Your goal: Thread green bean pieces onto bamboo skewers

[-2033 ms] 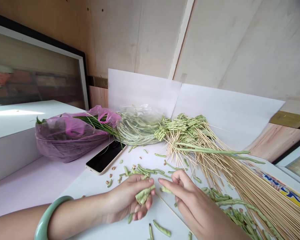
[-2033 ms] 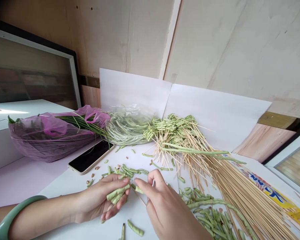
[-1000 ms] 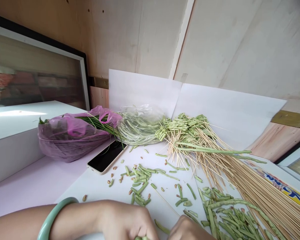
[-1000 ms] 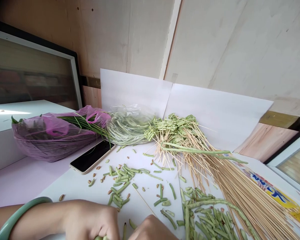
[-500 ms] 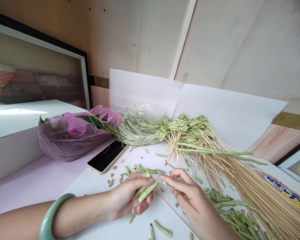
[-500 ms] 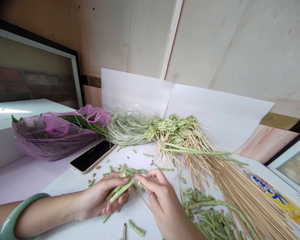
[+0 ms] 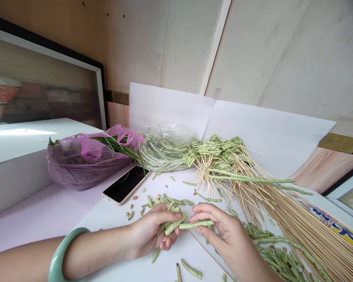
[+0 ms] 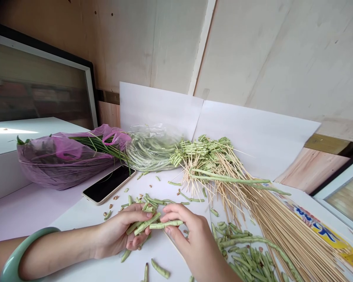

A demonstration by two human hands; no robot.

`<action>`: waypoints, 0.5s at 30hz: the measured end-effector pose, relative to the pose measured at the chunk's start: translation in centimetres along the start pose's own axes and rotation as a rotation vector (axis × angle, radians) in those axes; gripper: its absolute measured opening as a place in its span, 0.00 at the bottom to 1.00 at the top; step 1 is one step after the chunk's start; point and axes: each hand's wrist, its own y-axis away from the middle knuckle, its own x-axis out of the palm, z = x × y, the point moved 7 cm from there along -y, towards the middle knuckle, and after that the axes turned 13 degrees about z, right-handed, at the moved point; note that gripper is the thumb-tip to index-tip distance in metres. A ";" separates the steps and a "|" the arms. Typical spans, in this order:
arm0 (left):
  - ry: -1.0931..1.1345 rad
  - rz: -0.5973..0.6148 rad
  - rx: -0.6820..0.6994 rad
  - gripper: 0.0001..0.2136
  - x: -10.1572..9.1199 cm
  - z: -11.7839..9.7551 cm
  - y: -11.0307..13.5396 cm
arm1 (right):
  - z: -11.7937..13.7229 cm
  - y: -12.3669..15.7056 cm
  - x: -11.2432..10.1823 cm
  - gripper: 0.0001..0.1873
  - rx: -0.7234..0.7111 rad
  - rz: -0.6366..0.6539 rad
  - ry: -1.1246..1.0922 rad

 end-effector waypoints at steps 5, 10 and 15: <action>-0.089 0.053 -0.065 0.15 0.3 0.4 0.2 | 0.5 0.0 -0.2 0.11 -0.057 -0.054 -0.076; -0.202 0.120 -0.089 0.18 0.8 0.6 0.4 | 0.5 -0.2 0.6 0.08 -0.018 0.038 -0.210; -0.295 0.239 -0.078 0.19 1.6 0.9 0.3 | 0.3 -0.4 1.7 0.07 -0.060 0.080 -0.137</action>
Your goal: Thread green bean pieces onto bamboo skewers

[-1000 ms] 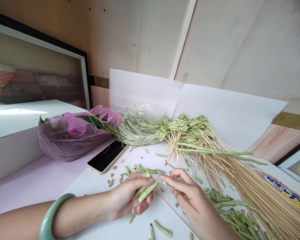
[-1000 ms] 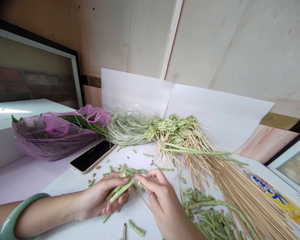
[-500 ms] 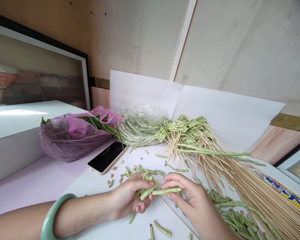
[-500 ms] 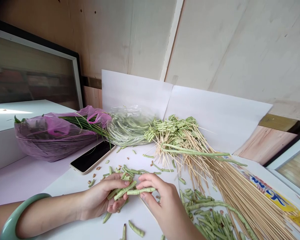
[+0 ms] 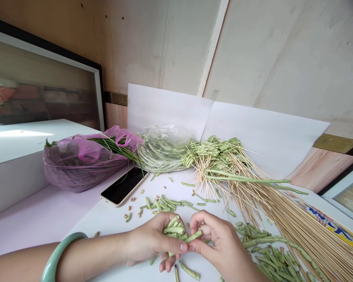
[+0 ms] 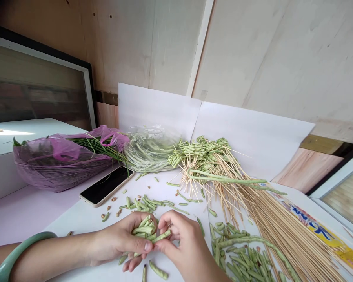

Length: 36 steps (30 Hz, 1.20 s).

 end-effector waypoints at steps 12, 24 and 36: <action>-0.483 -0.066 0.020 0.12 0.1 -1.0 0.7 | 3.3 1.1 -4.6 0.09 -0.129 -0.155 0.642; -1.315 0.046 0.117 0.06 2.5 -2.3 1.1 | 3.2 5.7 -18.1 0.20 0.081 -0.738 1.534; -1.151 -0.112 0.200 0.13 2.4 -3.0 1.6 | 4.8 2.7 1.2 0.06 -0.244 0.042 0.981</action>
